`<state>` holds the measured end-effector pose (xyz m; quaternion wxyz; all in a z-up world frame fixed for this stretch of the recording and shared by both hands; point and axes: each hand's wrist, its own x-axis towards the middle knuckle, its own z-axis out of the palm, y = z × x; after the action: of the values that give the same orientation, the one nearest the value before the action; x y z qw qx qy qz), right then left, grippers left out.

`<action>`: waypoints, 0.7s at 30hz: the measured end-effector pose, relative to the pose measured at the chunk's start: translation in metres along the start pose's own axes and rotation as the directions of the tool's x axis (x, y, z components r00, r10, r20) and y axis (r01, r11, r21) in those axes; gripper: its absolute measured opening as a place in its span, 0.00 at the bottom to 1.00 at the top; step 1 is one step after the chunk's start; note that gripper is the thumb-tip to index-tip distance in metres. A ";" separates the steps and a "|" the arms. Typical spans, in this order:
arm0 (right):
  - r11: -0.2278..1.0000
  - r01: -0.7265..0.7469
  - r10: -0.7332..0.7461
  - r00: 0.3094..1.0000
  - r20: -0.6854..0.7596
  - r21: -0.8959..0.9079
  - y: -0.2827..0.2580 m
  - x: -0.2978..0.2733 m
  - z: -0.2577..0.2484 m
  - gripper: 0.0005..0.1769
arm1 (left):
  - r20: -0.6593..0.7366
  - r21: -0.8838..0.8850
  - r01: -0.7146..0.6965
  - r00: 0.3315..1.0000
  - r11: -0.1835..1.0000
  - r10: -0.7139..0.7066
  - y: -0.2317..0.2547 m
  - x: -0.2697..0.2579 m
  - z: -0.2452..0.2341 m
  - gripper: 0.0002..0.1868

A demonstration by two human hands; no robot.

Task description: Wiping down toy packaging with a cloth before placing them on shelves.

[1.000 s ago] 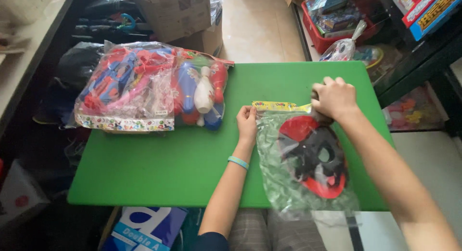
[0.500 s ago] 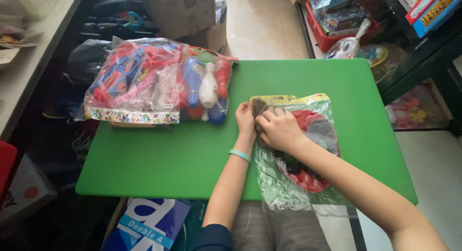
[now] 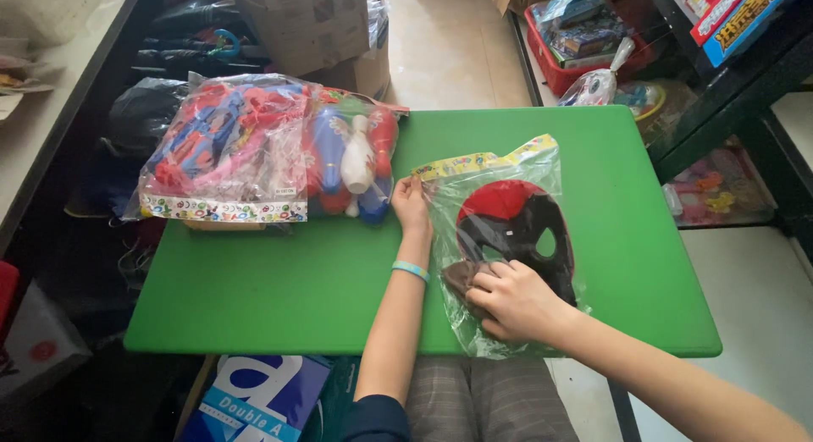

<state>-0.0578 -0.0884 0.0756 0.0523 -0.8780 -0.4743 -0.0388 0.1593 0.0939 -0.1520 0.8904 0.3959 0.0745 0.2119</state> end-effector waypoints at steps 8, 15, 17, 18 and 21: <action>0.999 -0.025 0.027 0.998 -0.061 0.043 0.012 -0.006 -0.005 0.25 | 0.044 0.155 0.279 0.956 0.948 -0.288 0.074 -0.028 0.038 0.14; 0.986 0.025 -0.005 0.992 -0.123 0.163 0.038 0.010 -0.023 0.19 | 0.190 0.449 0.315 0.881 0.836 -0.433 0.067 -0.045 0.032 0.23; 0.984 -0.082 0.139 0.905 -0.402 0.156 0.048 0.020 -0.042 0.17 | 0.216 0.576 0.107 0.936 0.811 -0.277 0.055 -0.046 0.032 0.28; 0.984 -0.085 0.142 0.906 -0.400 0.156 0.062 0.028 -0.038 0.17 | 0.216 0.575 0.111 0.935 0.811 -0.281 0.051 -0.046 0.032 0.28; 0.962 -0.242 0.273 0.848 -0.454 0.126 0.094 0.045 -0.019 0.18 | 0.216 0.502 0.148 0.933 0.852 -0.289 0.047 -0.051 0.033 0.27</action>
<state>0.0452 -0.1054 0.0946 0.1976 -0.8961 -0.3269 -0.2262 0.1082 0.0775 -0.0974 0.7847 0.6180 0.0411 0.0245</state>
